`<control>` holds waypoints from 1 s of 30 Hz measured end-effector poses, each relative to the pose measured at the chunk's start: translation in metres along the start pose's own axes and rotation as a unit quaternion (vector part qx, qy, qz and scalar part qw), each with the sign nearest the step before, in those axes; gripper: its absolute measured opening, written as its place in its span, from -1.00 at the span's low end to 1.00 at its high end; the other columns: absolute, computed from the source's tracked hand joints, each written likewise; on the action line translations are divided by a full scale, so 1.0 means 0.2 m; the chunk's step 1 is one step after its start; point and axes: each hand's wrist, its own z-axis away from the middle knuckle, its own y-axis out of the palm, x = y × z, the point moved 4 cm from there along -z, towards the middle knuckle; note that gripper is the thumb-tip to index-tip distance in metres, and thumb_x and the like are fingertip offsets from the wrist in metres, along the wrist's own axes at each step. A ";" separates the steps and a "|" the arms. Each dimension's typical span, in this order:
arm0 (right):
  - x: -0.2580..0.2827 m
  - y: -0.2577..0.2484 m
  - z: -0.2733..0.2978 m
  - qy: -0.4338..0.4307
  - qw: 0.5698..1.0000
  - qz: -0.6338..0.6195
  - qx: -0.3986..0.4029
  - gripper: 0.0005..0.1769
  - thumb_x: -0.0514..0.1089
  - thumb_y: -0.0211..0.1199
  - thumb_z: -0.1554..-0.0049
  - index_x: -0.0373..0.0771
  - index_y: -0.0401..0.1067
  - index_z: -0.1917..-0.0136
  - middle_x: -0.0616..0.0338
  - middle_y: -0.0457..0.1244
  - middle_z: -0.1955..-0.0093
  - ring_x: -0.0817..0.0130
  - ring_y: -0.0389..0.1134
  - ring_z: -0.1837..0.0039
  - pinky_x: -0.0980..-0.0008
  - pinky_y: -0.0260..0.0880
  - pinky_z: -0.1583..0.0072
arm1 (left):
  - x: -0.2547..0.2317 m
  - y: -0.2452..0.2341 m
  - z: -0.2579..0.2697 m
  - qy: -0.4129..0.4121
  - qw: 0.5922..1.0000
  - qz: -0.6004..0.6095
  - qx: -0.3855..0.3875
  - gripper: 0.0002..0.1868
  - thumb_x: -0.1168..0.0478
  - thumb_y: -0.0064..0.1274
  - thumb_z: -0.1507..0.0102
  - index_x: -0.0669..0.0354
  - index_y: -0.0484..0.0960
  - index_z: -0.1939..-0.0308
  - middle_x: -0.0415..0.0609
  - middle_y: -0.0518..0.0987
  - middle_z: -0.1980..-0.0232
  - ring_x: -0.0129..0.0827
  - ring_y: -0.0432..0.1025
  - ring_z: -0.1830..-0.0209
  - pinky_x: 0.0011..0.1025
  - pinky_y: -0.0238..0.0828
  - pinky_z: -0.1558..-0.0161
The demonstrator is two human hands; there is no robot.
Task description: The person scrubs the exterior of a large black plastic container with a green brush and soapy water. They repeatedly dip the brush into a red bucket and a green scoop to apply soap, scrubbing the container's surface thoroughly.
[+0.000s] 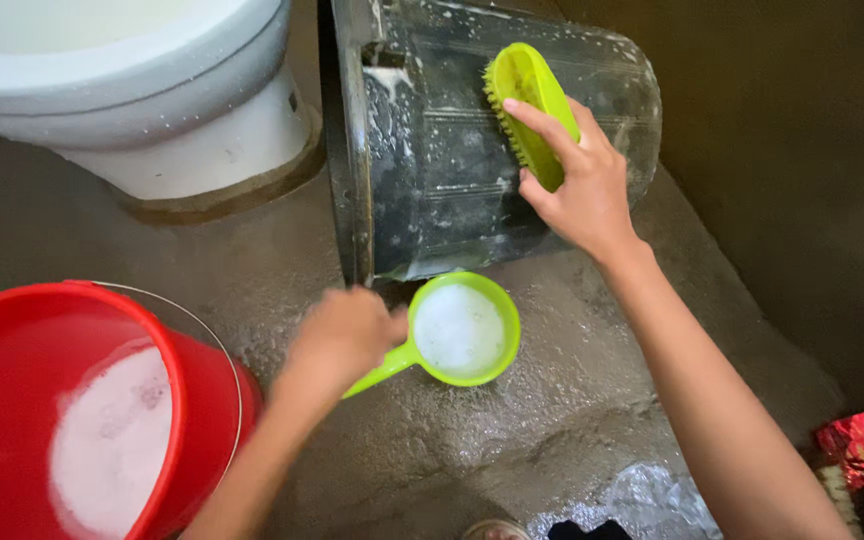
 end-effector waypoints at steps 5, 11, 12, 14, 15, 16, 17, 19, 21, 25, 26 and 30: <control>0.03 -0.01 -0.01 -0.004 0.999 0.002 -0.038 -0.17 -0.29 0.35 0.01 0.19 0.33 -0.49 -0.13 0.21 -0.46 -0.12 0.33 -0.40 0.08 0.41 -0.37 | -0.20 -0.76 0.19 0.126 0.872 0.126 -0.455 -0.50 -0.07 0.02 -0.45 0.42 0.55 -0.01 0.25 0.63 0.21 0.16 0.52 0.17 -0.01 0.40 0.08; 0.05 0.05 0.08 0.015 0.999 0.020 -0.020 -0.18 -0.28 0.34 0.04 0.17 0.35 -0.47 -0.19 0.18 -0.50 -0.17 0.29 -0.43 0.06 0.40 -0.36 | -0.46 -0.90 -0.41 0.146 0.888 0.227 -0.371 -0.02 -0.21 0.19 -0.29 0.72 0.12 -0.26 0.48 0.59 0.07 0.17 0.57 0.01 -0.18 0.45 -0.08; 0.07 0.05 0.12 0.007 0.998 0.040 -0.042 -0.23 -0.26 0.35 0.01 0.15 0.37 -0.45 -0.23 0.19 -0.47 -0.16 0.30 -0.41 0.05 0.41 -0.34 | -0.46 -0.89 -0.49 0.111 0.900 0.239 -0.348 0.00 -0.19 0.19 -0.22 0.69 0.10 -0.28 0.45 0.61 0.09 0.14 0.58 0.03 -0.19 0.46 -0.09; 0.13 0.06 0.30 -0.009 0.996 0.056 -0.068 -0.31 -0.23 0.37 0.02 0.06 0.40 -0.39 -0.30 0.21 -0.36 -0.16 0.31 -0.32 0.02 0.42 -0.25 | -0.43 -0.85 -0.53 0.135 0.873 0.285 -0.372 -0.12 -0.22 0.12 -0.26 0.55 0.22 -0.25 0.36 0.66 0.10 0.08 0.60 0.06 -0.19 0.46 -0.07; 0.18 0.08 0.41 -0.021 0.996 0.051 -0.068 -0.33 -0.21 0.36 0.06 0.00 0.41 -0.35 -0.33 0.22 -0.28 -0.17 0.31 -0.25 0.01 0.43 -0.18 | -0.42 -0.83 -0.54 0.144 0.859 0.309 -0.381 -0.18 -0.23 0.08 -0.27 0.48 0.28 -0.23 0.32 0.68 0.11 0.06 0.62 0.07 -0.18 0.46 -0.06; 0.23 0.12 0.53 -0.038 0.998 -0.021 -0.035 -0.38 -0.07 0.43 0.03 -0.05 0.42 -0.31 -0.23 0.28 -0.15 -0.04 0.32 -0.15 0.05 0.42 -0.08 | -0.41 -0.82 -0.54 0.159 0.850 0.317 -0.389 -0.18 -0.23 0.07 -0.28 0.50 0.27 -0.22 0.31 0.67 0.12 0.05 0.62 0.09 -0.18 0.46 -0.04; 0.27 0.19 0.66 -0.043 0.995 -0.025 0.088 -0.39 -0.06 0.40 0.07 0.04 0.47 -0.29 -0.21 0.28 -0.09 -0.03 0.34 -0.12 0.03 0.44 -0.09 | -0.40 -0.82 -0.53 0.174 0.840 0.325 -0.399 -0.18 -0.24 0.07 -0.29 0.51 0.26 -0.21 0.31 0.66 0.13 0.04 0.62 0.11 -0.19 0.47 -0.02; 0.27 0.39 0.89 0.028 0.946 -0.013 0.323 -0.37 0.02 0.35 0.06 0.10 0.49 -0.32 -0.21 0.28 -0.06 -0.12 0.31 -0.17 -0.04 0.42 -0.09 | -0.39 -0.81 -0.51 0.186 0.827 0.332 -0.414 -0.26 -0.23 0.01 -0.34 0.49 0.33 -0.15 0.29 0.64 0.18 0.06 0.61 0.14 -0.16 0.45 0.00; 0.20 0.60 1.02 0.132 0.879 0.000 0.458 -0.34 0.10 0.32 -0.03 0.04 0.38 -0.40 -0.23 0.28 -0.10 -0.22 0.25 -0.26 -0.09 0.35 -0.14 | -0.40 -0.82 -0.50 0.185 0.819 0.331 -0.432 -0.37 -0.20 -0.09 -0.42 0.42 0.47 -0.07 0.27 0.64 0.26 0.10 0.58 0.17 -0.12 0.42 0.02; -0.01 1.08 1.02 0.182 0.765 0.015 0.618 -0.36 0.18 0.17 -0.14 -0.06 0.30 -0.42 -0.12 0.32 -0.23 -0.14 0.32 -0.32 -0.05 0.32 -0.28 | -0.38 -0.79 -0.53 0.141 0.839 0.322 -0.414 -0.46 -0.09 -0.30 -0.47 0.37 0.52 0.10 0.28 0.59 0.39 0.15 0.53 0.29 -0.03 0.37 0.12; -0.04 1.15 1.06 0.182 0.759 0.000 0.625 -0.36 0.17 0.18 -0.12 -0.13 0.34 -0.38 -0.16 0.34 -0.22 -0.12 0.35 -0.30 -0.02 0.35 -0.27 | -0.37 -0.77 -0.52 0.146 0.838 0.318 -0.418 -0.47 -0.07 -0.32 -0.49 0.38 0.51 0.11 0.29 0.57 0.39 0.19 0.51 0.29 -0.01 0.36 0.13; -0.21 1.36 1.07 0.099 0.817 -0.107 0.558 -0.08 0.19 0.47 0.02 -0.39 0.21 -0.39 -0.36 0.19 -0.37 -0.24 0.22 -0.40 -0.05 0.21 -0.34 | -0.38 -0.80 -0.51 0.158 0.828 0.332 -0.423 -0.51 -0.04 -0.34 -0.46 0.35 0.48 0.12 0.31 0.57 0.39 0.20 0.54 0.31 0.01 0.38 0.17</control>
